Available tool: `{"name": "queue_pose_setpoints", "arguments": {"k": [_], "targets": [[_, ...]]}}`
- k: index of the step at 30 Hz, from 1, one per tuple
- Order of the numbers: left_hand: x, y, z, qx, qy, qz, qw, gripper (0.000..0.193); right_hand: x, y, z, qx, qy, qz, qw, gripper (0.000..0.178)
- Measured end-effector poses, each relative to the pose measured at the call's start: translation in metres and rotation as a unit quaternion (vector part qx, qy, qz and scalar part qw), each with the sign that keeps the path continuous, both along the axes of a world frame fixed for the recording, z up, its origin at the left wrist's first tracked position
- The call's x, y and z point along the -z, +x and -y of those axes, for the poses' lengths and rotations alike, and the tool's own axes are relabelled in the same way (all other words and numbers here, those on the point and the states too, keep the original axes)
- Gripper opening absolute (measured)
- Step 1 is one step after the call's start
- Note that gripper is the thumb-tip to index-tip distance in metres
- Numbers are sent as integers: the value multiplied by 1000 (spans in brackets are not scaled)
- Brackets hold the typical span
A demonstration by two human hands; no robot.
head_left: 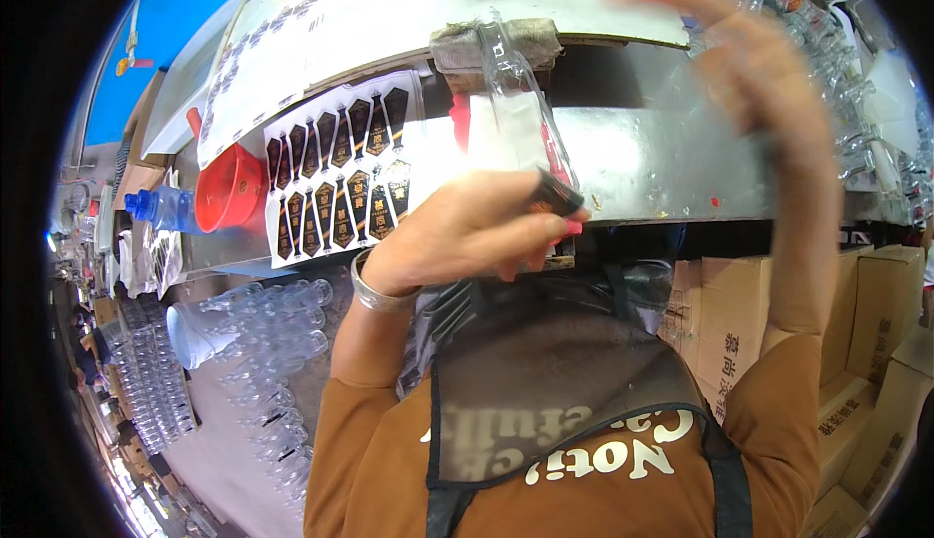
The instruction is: The person repeatedly picks clear plastic bottles, applies a dark rectangular label to the side, and smooths it with a black card. The person occasionally sprays the bottle with a blue spray bottle and wipes it with a white cloth before labeling. Finished bottles are placed aside on the counter.
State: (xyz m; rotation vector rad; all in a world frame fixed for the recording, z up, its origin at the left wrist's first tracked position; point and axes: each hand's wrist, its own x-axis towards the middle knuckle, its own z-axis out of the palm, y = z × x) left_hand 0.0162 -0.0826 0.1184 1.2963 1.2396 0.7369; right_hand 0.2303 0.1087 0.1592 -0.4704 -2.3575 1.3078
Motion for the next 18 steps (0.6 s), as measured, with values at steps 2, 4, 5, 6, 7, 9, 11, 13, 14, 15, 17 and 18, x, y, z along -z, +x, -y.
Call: {"name": "queue_pose_setpoints", "arguments": {"k": [2, 4, 5, 6, 7, 9, 11, 13, 14, 15, 17, 18], "targets": [[-1, 2, -8, 47, -41, -40, 997, 25, 17, -33, 24, -135, -85, 36, 986, 46], [-2, -2, -13, 59, -65, -55, 995, 24, 24, -42, 33, -194, -100, 95, 971, 45], [-1, -5, -16, 56, -74, -52, 994, 24, 28, -41, 32, -175, -93, 95, 976, 47], [-1, -10, -14, 47, -84, -50, 994, 23, 31, -43, 33, -162, -85, 95, 978, 52], [0, -15, -12, 33, -84, -34, 995, 23, 44, -40, 31, -98, -82, 70, 989, 51], [6, -25, -4, 1, -84, 1, 996, 23, 64, -37, 35, 4, 113, 21, 993, 57], [7, -34, -3, -48, -73, 5, 996, 25, 87, -29, 47, 115, 261, 1, 958, 70], [19, -49, 8, -156, -68, 36, 985, 28, 79, -30, 89, 124, 225, 124, 958, 83], [36, -53, 13, -243, -38, 68, 967, 30, 83, -33, 94, 123, 226, 142, 956, 85], [53, -56, 18, -303, 28, 63, 950, 31, 91, -36, 100, 118, 228, 156, 954, 87], [72, -53, 17, -366, 43, 75, 926, 33, 107, -38, 102, 114, 217, 154, 957, 90], [79, -47, 15, -361, 39, 92, 927, 34, 115, -39, 99, 109, 204, 135, 963, 91]]}}
